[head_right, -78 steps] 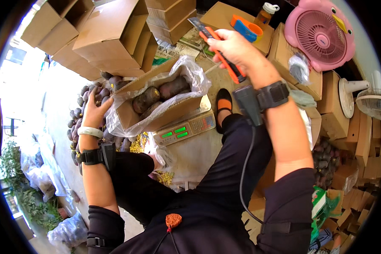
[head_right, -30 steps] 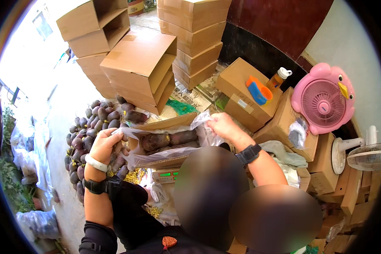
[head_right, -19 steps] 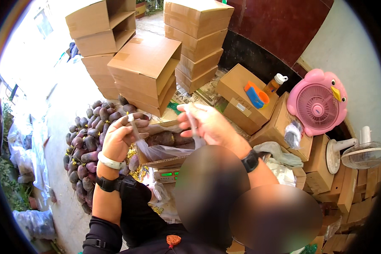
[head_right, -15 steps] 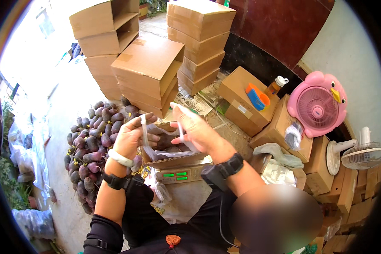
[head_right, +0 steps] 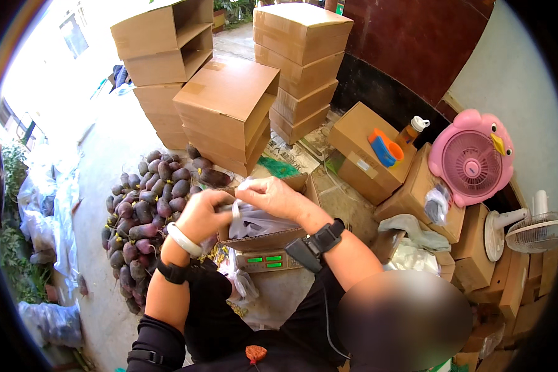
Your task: The person trims the stems of mangosteens using a utility knife and places them into a plastic bag inside a cardboard box. They then seal the box with tape and place a label on it.
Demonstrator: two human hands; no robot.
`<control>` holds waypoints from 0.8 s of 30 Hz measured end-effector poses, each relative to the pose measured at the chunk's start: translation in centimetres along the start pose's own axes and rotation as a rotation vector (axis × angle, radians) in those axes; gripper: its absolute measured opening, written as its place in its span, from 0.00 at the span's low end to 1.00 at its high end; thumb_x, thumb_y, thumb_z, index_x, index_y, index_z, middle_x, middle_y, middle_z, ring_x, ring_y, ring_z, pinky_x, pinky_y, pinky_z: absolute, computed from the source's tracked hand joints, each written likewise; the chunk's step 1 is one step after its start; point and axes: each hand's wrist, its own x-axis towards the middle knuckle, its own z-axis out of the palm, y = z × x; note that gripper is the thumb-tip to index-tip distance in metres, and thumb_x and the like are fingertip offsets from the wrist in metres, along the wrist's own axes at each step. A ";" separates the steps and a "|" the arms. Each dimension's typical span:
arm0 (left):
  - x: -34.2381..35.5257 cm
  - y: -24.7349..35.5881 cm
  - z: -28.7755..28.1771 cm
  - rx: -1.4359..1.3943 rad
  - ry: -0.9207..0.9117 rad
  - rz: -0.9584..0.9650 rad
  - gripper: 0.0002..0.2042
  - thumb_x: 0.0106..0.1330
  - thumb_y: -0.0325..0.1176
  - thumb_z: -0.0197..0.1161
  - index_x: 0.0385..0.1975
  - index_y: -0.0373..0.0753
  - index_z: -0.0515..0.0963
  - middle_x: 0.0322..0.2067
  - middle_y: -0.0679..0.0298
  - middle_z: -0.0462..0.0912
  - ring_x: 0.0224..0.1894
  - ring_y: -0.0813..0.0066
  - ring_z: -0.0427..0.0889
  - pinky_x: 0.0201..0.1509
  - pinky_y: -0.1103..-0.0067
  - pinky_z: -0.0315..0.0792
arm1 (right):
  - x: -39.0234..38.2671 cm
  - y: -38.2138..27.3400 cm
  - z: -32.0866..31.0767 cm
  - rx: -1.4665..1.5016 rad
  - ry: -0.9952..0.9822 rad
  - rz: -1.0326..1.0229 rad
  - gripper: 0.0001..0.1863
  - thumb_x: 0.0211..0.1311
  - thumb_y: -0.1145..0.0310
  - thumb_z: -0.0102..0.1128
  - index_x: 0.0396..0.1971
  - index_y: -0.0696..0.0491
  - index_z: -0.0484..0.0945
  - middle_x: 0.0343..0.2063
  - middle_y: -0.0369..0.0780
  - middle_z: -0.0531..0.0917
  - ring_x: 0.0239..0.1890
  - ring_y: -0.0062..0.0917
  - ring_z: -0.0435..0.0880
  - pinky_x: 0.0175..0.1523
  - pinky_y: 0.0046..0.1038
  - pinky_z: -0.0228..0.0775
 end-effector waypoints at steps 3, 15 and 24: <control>1.2 -2.7 -0.6 -0.157 -0.010 -0.218 0.11 0.51 0.34 0.67 0.30 0.33 0.83 0.25 0.51 0.83 0.29 0.61 0.84 0.36 0.73 0.75 | -1.0 3.2 -2.9 -0.294 -0.043 0.191 0.15 0.61 0.59 0.60 0.37 0.56 0.83 0.27 0.35 0.83 0.30 0.16 0.77 0.38 0.23 0.70; 5.6 -6.3 8.1 1.013 -0.553 -0.262 0.11 0.63 0.32 0.55 0.37 0.43 0.84 0.42 0.57 0.84 0.45 0.63 0.84 0.46 0.74 0.78 | -4.8 4.7 -4.3 -0.713 -0.098 0.446 0.09 0.47 0.72 0.54 0.26 0.47 0.83 0.27 0.41 0.83 0.36 0.36 0.81 0.41 0.35 0.69; 5.0 -3.2 3.8 -0.057 -0.253 -0.303 0.11 0.64 0.36 0.60 0.36 0.33 0.80 0.24 0.57 0.82 0.21 0.68 0.78 0.24 0.74 0.70 | -3.7 4.3 -3.9 0.576 0.048 0.306 0.16 0.53 0.84 0.47 0.39 0.57 0.81 0.31 0.36 0.83 0.24 0.14 0.78 0.26 0.14 0.64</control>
